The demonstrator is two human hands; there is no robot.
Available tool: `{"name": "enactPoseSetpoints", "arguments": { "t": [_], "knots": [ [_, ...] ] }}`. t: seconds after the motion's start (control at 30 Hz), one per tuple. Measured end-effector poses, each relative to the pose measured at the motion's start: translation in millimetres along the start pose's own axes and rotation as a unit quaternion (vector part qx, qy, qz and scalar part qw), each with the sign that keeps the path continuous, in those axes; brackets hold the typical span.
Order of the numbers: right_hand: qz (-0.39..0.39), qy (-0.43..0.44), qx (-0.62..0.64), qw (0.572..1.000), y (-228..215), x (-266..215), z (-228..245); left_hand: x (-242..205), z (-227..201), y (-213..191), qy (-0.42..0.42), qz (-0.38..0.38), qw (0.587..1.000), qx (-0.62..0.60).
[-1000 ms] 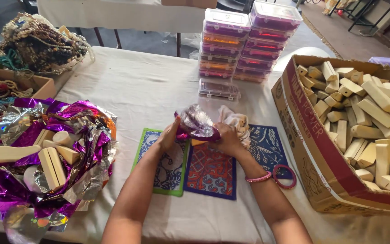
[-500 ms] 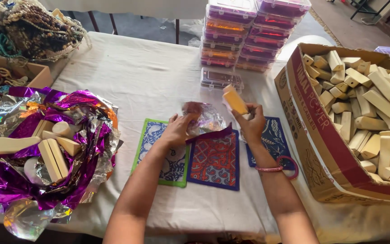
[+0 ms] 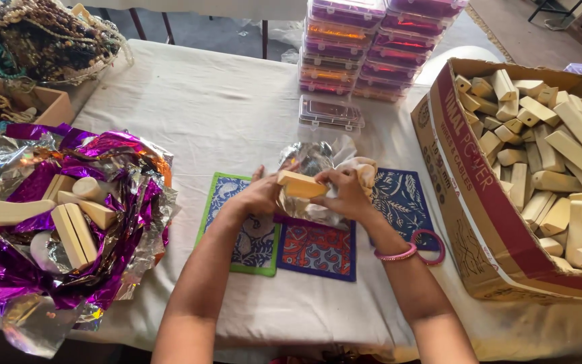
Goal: Wiping wooden blocks with a cloth and placing them on patterned mats for sorting or preparation.
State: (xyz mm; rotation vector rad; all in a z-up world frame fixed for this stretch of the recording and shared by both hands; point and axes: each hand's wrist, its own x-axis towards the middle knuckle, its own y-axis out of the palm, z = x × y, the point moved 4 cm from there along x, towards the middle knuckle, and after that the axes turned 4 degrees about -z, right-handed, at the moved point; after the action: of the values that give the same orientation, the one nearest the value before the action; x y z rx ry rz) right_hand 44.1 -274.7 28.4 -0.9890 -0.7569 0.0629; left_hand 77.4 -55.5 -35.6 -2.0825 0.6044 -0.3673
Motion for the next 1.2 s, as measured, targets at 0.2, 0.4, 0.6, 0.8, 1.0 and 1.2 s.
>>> {"name": "enactPoseSetpoints", "arguments": {
  "t": [0.2, 0.4, 0.6, 0.8, 1.0, 1.2],
  "knots": [
    [0.207, 0.030, 0.126, 0.970, -2.4, -4.9, -32.7, -18.5, -33.1, -32.7, -0.008, -0.064, 0.992, -0.107],
    [0.198, 0.258, 0.132, 0.936, -2.4, -9.0, -64.8, -18.7, -55.1, -12.3, 0.051, -0.082, 0.995, 0.035],
    [-0.287, -0.049, -0.550, 0.783, -42.7, -4.7, -15.9, -18.0, -49.2, -8.4, 0.109, -0.170, 0.979, 0.030],
    [-0.012, -0.073, 0.027, 0.997, 10.0, -17.6, -16.4, -23.9, -35.7, -18.2, 0.029, -0.123, 0.990, 0.056],
    [0.125, -0.131, -0.017, 0.983, -23.0, -5.4, 72.8, -28.6, -52.7, -28.4, -0.003, -0.124, 0.992, 0.023],
    [0.118, 0.039, 0.006, 0.992, -4.4, -9.5, 11.3, -22.8, -58.0, -8.5, 0.068, -0.139, 0.988, -0.016]
  ]
}}
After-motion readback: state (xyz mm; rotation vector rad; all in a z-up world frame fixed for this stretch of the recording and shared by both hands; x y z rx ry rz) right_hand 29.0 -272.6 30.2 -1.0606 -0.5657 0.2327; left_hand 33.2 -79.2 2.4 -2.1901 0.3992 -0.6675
